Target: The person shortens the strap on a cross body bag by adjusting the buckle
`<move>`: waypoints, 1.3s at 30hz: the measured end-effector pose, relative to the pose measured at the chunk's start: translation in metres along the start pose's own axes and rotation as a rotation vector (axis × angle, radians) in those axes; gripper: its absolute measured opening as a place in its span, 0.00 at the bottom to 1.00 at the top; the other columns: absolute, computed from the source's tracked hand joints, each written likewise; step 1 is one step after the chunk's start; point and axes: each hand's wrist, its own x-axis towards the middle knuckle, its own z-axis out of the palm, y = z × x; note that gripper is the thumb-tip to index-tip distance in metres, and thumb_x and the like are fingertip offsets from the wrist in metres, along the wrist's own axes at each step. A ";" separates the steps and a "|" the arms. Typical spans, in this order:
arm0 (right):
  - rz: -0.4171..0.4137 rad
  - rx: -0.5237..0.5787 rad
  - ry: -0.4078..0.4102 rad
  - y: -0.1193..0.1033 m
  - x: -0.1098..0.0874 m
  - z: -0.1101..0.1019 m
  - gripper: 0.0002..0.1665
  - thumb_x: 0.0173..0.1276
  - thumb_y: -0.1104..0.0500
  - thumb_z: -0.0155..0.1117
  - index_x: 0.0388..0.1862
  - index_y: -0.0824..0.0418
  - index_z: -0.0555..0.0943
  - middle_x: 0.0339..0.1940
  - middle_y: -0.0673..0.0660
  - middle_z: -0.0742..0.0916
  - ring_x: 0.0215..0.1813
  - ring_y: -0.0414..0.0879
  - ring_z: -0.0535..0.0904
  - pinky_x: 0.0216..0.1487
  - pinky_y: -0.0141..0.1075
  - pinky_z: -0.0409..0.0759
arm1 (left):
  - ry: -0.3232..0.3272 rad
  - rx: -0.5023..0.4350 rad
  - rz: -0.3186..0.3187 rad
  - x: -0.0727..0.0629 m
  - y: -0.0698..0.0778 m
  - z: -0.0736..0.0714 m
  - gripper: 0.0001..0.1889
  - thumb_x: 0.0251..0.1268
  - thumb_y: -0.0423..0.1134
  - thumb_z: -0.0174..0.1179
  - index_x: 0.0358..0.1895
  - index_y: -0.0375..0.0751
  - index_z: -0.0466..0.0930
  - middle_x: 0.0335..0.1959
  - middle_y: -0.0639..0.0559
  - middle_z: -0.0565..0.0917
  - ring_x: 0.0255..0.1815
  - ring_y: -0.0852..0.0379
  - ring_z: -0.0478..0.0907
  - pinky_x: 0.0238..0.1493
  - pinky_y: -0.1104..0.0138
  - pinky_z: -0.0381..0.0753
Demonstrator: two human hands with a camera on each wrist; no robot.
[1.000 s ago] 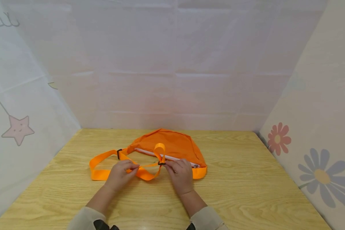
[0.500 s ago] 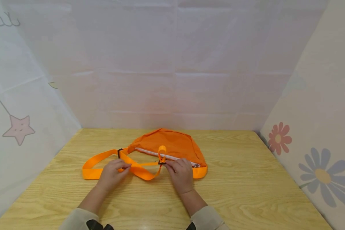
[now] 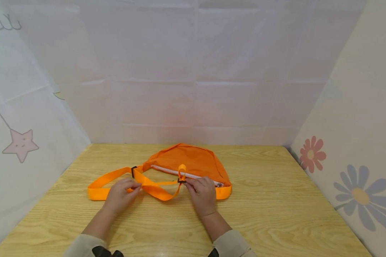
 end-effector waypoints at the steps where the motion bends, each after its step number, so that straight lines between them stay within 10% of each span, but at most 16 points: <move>1: 0.000 -0.001 0.003 0.000 0.000 0.000 0.10 0.54 0.53 0.75 0.31 0.58 0.90 0.25 0.51 0.89 0.28 0.44 0.78 0.36 0.35 0.71 | -0.002 0.010 -0.015 -0.001 -0.002 -0.002 0.08 0.49 0.29 0.73 0.34 0.42 0.90 0.28 0.57 0.85 0.31 0.59 0.79 0.37 0.64 0.82; 8: -0.001 -0.010 0.039 0.001 0.000 0.001 0.28 0.69 0.38 0.55 0.30 0.58 0.90 0.23 0.50 0.89 0.26 0.43 0.78 0.35 0.33 0.70 | -0.017 0.035 -0.076 -0.005 -0.013 -0.013 0.08 0.50 0.28 0.72 0.35 0.41 0.90 0.27 0.57 0.84 0.30 0.59 0.79 0.37 0.64 0.82; 26: 0.029 -0.034 0.004 -0.002 0.001 -0.002 0.29 0.69 0.37 0.53 0.31 0.57 0.90 0.25 0.50 0.89 0.27 0.43 0.78 0.35 0.33 0.69 | 0.047 0.062 -0.059 -0.011 -0.025 -0.025 0.08 0.46 0.27 0.73 0.32 0.40 0.90 0.25 0.57 0.85 0.27 0.57 0.79 0.32 0.65 0.80; 34: 0.037 -0.007 -0.015 -0.004 0.002 -0.004 0.10 0.52 0.56 0.77 0.33 0.57 0.90 0.26 0.51 0.90 0.27 0.44 0.77 0.35 0.32 0.69 | 0.037 0.072 -0.068 -0.010 -0.027 -0.028 0.07 0.47 0.27 0.72 0.30 0.40 0.89 0.26 0.56 0.85 0.28 0.57 0.80 0.33 0.64 0.80; 39: 0.014 -0.013 0.009 -0.003 0.002 -0.003 0.11 0.58 0.51 0.73 0.32 0.57 0.90 0.25 0.51 0.90 0.26 0.44 0.78 0.35 0.32 0.69 | 0.051 0.085 -0.060 -0.011 -0.027 -0.029 0.07 0.46 0.26 0.72 0.29 0.40 0.88 0.25 0.55 0.85 0.27 0.57 0.80 0.33 0.64 0.80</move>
